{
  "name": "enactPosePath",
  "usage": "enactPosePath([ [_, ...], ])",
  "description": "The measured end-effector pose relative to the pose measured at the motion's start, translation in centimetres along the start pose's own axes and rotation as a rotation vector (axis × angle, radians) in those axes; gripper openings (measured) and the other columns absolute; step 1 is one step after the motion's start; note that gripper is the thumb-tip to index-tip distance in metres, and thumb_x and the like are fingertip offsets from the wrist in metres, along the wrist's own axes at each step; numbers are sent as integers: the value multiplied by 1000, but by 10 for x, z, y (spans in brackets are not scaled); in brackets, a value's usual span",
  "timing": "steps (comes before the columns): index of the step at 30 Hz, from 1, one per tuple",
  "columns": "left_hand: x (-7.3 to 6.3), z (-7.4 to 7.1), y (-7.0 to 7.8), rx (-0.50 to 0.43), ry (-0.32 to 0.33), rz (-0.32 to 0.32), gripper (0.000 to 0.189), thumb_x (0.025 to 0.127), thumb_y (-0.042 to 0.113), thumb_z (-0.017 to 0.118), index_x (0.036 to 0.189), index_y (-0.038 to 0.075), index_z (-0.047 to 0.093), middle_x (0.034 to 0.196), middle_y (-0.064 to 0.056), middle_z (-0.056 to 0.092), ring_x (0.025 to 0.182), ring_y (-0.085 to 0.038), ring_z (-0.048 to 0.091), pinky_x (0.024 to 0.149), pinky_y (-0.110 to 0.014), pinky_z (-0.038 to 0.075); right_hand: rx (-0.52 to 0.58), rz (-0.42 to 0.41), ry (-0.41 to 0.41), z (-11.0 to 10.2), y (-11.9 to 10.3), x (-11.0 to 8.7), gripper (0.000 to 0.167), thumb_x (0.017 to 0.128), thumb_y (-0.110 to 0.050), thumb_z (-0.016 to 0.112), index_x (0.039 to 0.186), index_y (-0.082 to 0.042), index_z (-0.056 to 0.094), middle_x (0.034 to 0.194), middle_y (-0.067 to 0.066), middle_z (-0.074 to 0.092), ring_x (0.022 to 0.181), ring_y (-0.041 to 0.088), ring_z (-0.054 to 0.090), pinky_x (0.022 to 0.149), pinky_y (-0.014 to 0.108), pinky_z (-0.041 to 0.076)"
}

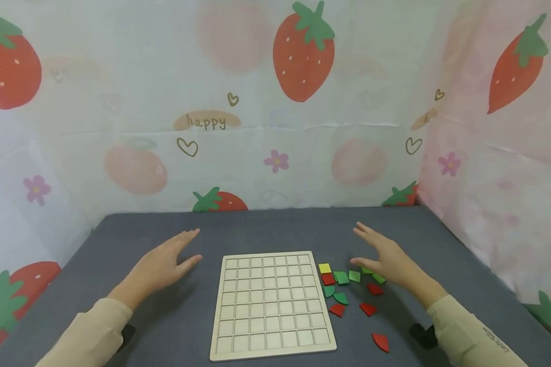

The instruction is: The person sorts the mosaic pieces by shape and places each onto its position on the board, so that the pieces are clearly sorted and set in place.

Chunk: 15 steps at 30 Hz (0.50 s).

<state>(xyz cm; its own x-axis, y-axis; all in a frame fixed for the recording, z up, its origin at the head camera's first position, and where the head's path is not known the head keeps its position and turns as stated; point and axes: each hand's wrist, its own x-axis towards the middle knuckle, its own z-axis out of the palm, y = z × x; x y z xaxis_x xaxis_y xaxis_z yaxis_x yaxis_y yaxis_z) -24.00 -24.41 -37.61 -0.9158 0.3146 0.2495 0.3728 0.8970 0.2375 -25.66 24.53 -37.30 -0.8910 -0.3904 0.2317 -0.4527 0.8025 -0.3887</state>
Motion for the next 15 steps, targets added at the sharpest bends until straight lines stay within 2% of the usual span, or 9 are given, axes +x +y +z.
enactPosePath([
  [7, -4, 3, 12, -181, -11, -92, 69, 96, 40, 64, 149, 1, 42, 143, -26, 53, 127, -45, 54, 102, -61, 47, 126, 50, 54, 2, -13, -1, 74, 85, -22, 78, 147, 1, 44, 146, 25, 50, 129, 45, 53, 101, 57, 50],
  [11, -5, 6, 16, -285, -31, -173, 72, 94, 45, 65, 148, 2, 44, 134, -22, 62, 119, -38, 62, 95, -56, 52, 197, 119, 46, 3, -18, 0, 71, 85, -23, 78, 145, 0, 48, 140, 24, 56, 123, 42, 59, 97, 53, 54],
  [15, -3, 8, 18, -411, -68, -269, 70, 93, 42, 67, 147, 3, 45, 125, -18, 67, 93, -25, 72, 80, -40, 59, 251, 224, 31, 6, -20, 2, 68, 86, -26, 78, 143, -1, 50, 135, 22, 61, 117, 37, 63, 93, 51, 56],
])
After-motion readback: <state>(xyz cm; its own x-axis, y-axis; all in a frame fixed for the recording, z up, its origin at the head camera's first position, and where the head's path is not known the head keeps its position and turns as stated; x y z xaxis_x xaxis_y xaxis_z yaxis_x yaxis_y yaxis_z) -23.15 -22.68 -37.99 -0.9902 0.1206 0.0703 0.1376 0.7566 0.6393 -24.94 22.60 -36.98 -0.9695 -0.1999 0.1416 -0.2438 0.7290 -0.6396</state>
